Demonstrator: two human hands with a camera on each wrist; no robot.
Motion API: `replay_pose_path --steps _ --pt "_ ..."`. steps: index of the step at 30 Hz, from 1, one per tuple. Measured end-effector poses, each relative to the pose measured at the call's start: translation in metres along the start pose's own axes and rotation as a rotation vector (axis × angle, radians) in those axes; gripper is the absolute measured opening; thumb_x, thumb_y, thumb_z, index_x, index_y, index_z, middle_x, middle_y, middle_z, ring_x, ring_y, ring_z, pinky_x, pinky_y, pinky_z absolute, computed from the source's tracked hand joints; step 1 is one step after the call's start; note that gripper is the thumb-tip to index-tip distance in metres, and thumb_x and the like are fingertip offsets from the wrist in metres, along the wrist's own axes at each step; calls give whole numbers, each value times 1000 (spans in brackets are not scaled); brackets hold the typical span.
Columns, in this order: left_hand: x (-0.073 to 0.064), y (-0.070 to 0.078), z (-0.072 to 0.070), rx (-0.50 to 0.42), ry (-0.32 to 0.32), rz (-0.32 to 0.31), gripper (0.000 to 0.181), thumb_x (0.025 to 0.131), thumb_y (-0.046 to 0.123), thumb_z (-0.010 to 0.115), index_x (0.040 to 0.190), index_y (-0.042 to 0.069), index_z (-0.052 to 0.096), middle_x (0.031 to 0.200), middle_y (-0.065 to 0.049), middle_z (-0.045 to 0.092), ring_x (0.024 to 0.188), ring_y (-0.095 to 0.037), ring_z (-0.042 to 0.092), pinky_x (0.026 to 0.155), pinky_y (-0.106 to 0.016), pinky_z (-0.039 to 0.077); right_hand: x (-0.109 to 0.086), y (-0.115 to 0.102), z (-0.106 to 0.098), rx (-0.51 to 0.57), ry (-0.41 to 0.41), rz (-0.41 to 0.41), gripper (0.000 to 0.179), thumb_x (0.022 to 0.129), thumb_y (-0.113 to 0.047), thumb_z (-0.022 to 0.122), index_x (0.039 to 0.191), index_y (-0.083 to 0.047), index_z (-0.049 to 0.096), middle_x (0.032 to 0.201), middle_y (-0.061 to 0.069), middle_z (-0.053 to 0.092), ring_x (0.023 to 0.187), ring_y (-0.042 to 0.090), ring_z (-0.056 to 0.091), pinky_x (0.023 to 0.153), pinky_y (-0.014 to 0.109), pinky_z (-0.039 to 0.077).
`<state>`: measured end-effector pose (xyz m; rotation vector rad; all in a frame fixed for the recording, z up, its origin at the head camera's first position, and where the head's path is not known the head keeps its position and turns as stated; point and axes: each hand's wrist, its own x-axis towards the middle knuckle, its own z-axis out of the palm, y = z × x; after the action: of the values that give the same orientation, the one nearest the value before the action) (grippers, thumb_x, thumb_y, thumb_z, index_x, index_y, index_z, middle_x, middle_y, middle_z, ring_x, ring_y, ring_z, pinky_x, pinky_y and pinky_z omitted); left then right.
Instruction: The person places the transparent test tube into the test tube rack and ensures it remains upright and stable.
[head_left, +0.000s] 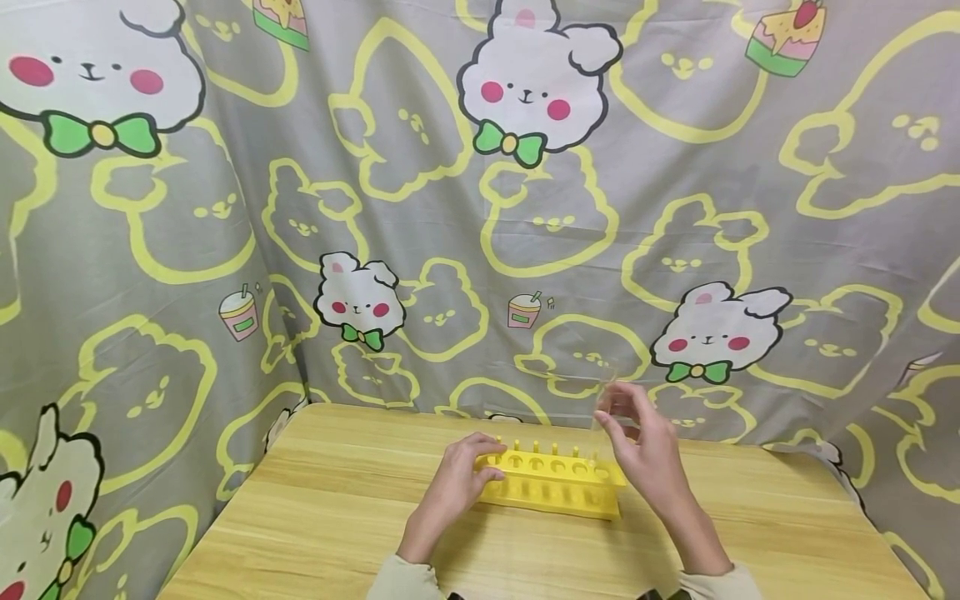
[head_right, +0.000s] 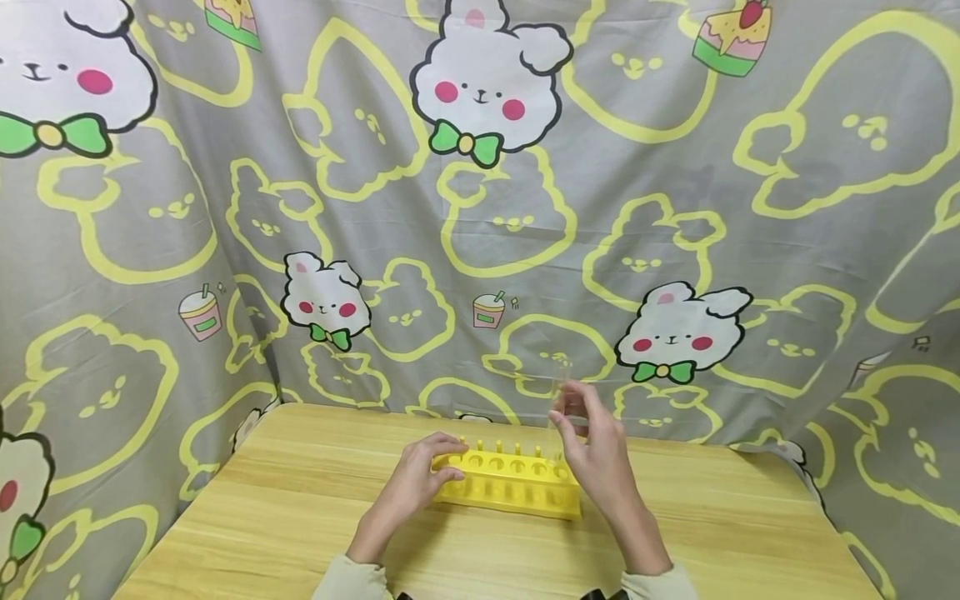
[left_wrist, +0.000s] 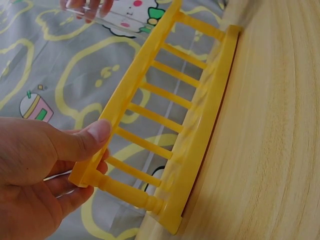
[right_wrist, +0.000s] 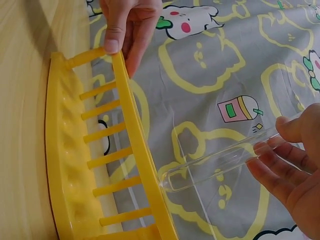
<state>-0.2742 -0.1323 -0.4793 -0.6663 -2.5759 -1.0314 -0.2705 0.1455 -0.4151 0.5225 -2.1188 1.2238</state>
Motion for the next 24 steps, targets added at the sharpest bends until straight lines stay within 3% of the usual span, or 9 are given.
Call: replay_pose_path --steps 12,24 --pt "0 1 -1 -8 -5 -8 34 84 8 82 117 -1 75 118 -12 71 114 -31 66 100 -43 56 0 -3 4 12 -10 -17 37 90 2 77 123 -1 60 100 0 68 94 21 72 73 15 59" --pt "0 0 -1 -1 -7 -6 34 84 8 82 117 0 75 120 -13 70 114 -32 66 101 -44 56 2 -4 11 19 -20 -30 38 90 3 76 124 -7 61 99 -1 68 94 19 71 73 19 61"
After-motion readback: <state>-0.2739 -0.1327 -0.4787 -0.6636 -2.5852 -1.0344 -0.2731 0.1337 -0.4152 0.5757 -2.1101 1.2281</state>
